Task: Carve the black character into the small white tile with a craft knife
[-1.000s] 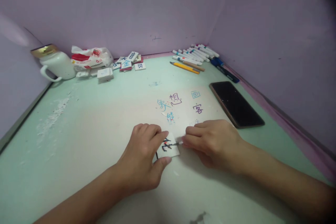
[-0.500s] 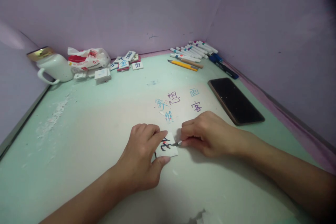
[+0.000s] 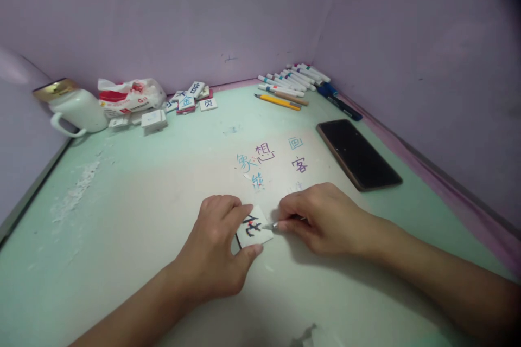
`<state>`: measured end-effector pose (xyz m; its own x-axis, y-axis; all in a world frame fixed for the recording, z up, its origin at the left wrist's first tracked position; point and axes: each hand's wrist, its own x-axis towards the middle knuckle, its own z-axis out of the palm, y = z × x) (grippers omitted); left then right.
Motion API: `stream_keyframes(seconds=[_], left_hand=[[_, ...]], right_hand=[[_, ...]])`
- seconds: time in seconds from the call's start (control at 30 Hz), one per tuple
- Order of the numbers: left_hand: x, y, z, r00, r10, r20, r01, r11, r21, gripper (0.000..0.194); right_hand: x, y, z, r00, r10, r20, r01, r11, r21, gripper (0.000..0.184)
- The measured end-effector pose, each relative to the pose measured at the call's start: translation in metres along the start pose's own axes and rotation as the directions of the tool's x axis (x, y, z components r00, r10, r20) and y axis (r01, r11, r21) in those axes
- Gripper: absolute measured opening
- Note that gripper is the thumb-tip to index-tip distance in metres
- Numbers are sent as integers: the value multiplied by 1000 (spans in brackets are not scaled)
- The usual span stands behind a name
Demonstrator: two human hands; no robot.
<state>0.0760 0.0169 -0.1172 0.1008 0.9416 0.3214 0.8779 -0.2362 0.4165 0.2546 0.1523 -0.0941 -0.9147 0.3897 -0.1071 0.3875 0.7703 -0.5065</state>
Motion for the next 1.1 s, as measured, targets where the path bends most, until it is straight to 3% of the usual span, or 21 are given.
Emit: stream_keyframes(seconds=[0.43, 0.8, 0.97, 1.1], left_hand=[[0, 0, 1, 1000, -14, 1, 14, 1000, -14, 36], [1, 3, -2, 998, -44, 47, 45, 999, -18, 38], [2, 3, -3, 995, 0, 99, -3, 999, 32, 61], [3, 4, -3, 991, -7, 132, 1, 999, 46, 60]], right_hand=[[2, -1, -4, 993, 93, 78, -103, 987, 123, 17], [3, -1, -5, 994, 86, 62, -94, 986, 137, 16], [-4, 0, -3, 996, 60, -69, -55, 996, 69, 15], [-13, -2, 3, 972, -106, -209, 65, 978, -196, 19]])
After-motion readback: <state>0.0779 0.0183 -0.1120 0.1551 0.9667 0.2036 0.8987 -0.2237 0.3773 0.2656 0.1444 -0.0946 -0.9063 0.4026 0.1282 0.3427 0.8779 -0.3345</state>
